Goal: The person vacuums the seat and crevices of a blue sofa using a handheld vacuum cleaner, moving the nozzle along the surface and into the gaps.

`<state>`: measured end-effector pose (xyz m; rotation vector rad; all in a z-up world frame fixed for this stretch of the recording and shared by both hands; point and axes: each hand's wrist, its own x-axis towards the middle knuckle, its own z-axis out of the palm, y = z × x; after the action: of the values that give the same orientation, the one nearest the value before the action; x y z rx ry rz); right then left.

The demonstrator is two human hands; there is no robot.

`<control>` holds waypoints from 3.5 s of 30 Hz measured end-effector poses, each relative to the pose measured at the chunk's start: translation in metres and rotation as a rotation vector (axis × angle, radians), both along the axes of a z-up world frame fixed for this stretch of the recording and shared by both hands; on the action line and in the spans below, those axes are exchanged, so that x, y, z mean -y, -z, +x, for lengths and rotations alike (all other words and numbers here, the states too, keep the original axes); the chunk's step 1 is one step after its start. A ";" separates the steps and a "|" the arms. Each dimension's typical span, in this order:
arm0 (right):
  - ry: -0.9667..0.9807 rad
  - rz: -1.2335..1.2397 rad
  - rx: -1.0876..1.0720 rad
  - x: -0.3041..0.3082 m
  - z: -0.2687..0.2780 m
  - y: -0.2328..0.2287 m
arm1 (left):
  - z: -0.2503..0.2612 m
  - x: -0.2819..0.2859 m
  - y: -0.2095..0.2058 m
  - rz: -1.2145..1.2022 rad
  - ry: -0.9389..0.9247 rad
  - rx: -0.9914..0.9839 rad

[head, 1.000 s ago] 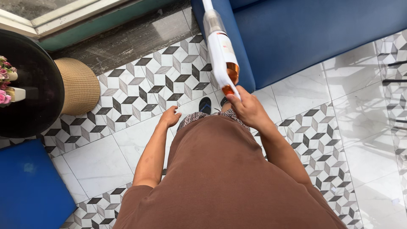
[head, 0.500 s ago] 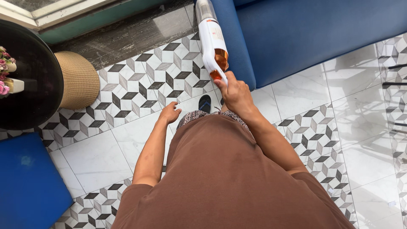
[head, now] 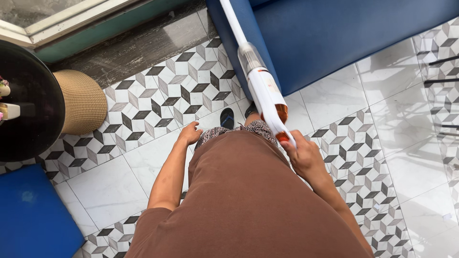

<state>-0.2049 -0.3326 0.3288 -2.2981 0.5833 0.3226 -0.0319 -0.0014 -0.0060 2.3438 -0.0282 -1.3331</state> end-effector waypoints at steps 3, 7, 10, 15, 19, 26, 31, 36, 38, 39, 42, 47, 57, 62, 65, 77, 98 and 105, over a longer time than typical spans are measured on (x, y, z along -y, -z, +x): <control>0.150 0.081 -0.060 0.007 -0.031 -0.008 | 0.008 0.013 -0.003 -0.030 0.030 0.041; 0.185 0.125 0.004 0.008 -0.032 0.006 | 0.025 0.026 -0.012 -0.077 0.028 0.083; 0.100 0.082 0.092 0.000 0.004 0.038 | 0.021 0.028 -0.020 -0.090 0.013 0.095; 0.030 0.021 0.181 0.001 0.068 0.077 | -0.005 0.017 -0.014 -0.089 -0.032 0.109; -0.042 -0.010 0.260 0.000 0.075 0.101 | -0.046 0.012 -0.005 -0.025 -0.016 0.046; -0.012 0.065 0.108 0.016 -0.038 0.100 | -0.116 0.018 -0.009 0.023 -0.012 -0.021; 0.068 0.154 0.109 0.014 -0.116 0.086 | -0.132 0.012 -0.007 0.019 -0.027 -0.020; 0.100 0.136 0.149 0.009 -0.128 0.086 | -0.144 0.001 -0.014 0.044 -0.060 -0.022; 0.093 0.081 0.137 0.010 -0.107 0.098 | -0.150 0.001 -0.013 0.039 -0.041 -0.022; 0.087 0.083 0.149 0.011 -0.094 0.102 | -0.153 0.000 -0.013 0.036 -0.034 -0.021; 0.042 0.066 0.193 0.010 -0.060 0.109 | -0.160 0.003 -0.011 0.019 -0.044 -0.028; -0.012 0.037 0.250 0.010 -0.041 0.105 | -0.163 0.007 -0.011 -0.004 -0.047 -0.024; 0.006 0.015 0.193 0.015 -0.080 0.101 | -0.114 0.008 -0.012 0.022 -0.017 -0.020; 0.040 0.075 0.259 0.012 -0.024 0.106 | -0.073 0.033 -0.014 -0.007 0.020 -0.007; 0.060 0.103 0.243 0.014 0.000 0.100 | -0.048 0.053 -0.024 -0.048 0.052 0.025; 0.588 0.736 0.276 0.047 -0.026 0.049 | 0.030 0.090 -0.053 -0.211 0.204 0.105; 0.376 0.525 0.779 0.017 0.134 0.098 | 0.078 0.262 -0.301 -0.921 0.297 0.028; -0.151 0.350 0.405 0.081 0.168 0.076 | 0.116 0.311 -0.294 -0.959 0.042 0.055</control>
<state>-0.0371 -0.4131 0.2525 -1.9915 0.1349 0.0200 0.0840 -0.3119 0.2880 1.5505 -0.5955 -0.9480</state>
